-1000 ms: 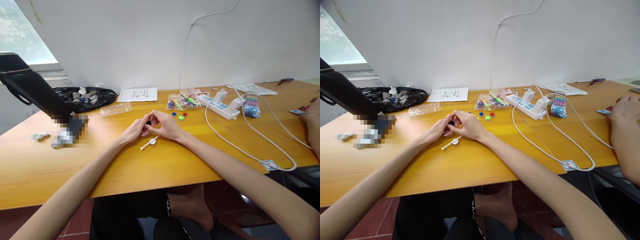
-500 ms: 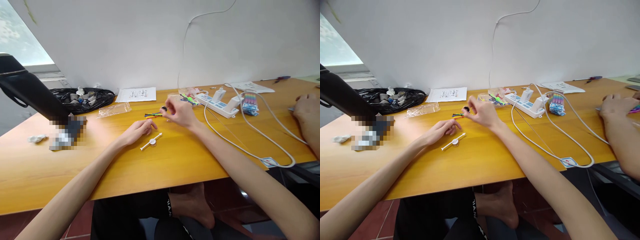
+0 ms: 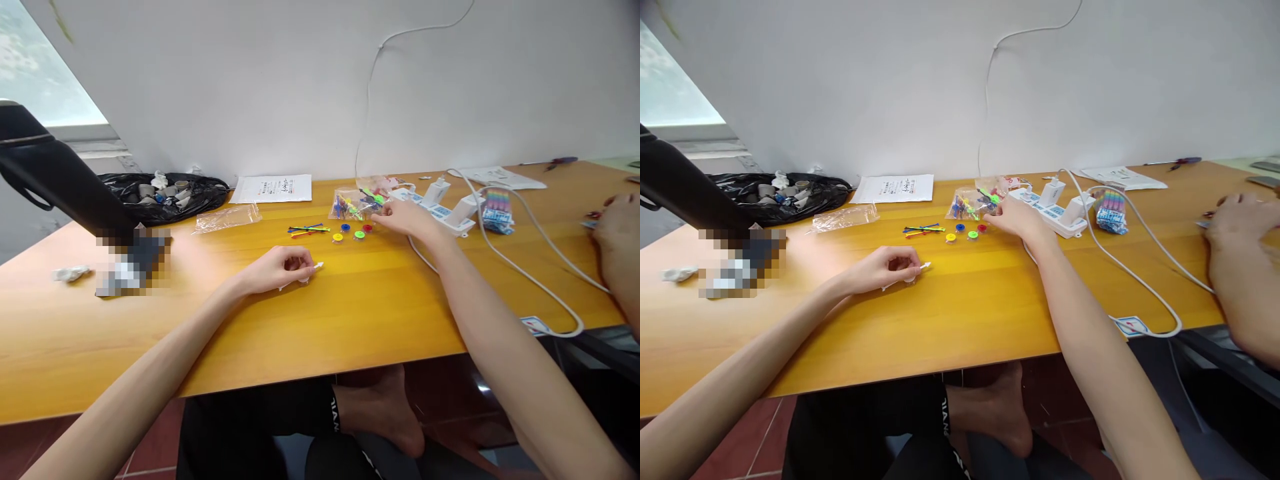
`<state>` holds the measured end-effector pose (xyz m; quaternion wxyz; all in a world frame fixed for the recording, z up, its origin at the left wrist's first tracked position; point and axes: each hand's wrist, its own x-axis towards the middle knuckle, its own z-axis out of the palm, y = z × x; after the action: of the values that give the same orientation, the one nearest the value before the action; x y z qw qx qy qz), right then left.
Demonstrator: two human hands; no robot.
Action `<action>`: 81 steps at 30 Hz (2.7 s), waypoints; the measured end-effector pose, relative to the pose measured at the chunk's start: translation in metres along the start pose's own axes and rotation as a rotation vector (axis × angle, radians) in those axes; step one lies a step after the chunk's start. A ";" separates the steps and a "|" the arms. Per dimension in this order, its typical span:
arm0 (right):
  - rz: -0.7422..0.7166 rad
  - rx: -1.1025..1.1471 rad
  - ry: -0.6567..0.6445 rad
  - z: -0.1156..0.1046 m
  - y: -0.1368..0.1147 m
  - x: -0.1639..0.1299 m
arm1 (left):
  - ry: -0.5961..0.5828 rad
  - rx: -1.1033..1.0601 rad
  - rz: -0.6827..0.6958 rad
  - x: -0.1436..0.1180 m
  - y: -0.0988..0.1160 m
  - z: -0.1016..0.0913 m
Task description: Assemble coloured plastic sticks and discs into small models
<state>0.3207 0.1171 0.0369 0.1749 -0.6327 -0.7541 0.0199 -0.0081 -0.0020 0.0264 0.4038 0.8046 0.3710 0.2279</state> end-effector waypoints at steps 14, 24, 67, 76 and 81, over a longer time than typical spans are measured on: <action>-0.244 0.388 0.340 -0.002 -0.065 -0.022 | 0.316 -0.443 -0.008 0.010 -0.014 -0.001; -0.521 1.103 -0.385 0.042 -0.148 -0.070 | 0.473 -0.448 -0.012 0.009 -0.023 -0.011; -0.245 1.713 -0.846 0.047 -0.147 -0.063 | 0.278 -0.227 0.065 0.008 -0.011 -0.002; -0.180 1.672 -0.793 0.041 -0.146 -0.062 | 0.258 -0.353 0.066 0.010 -0.016 -0.004; -0.092 1.651 -0.372 0.045 -0.151 -0.059 | 0.390 -0.461 -0.030 0.013 -0.026 -0.006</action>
<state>0.1729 0.0388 0.0184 0.4544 -0.2571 -0.5392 0.6609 -0.0149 0.0214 0.0099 0.5004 0.6269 0.3920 0.4504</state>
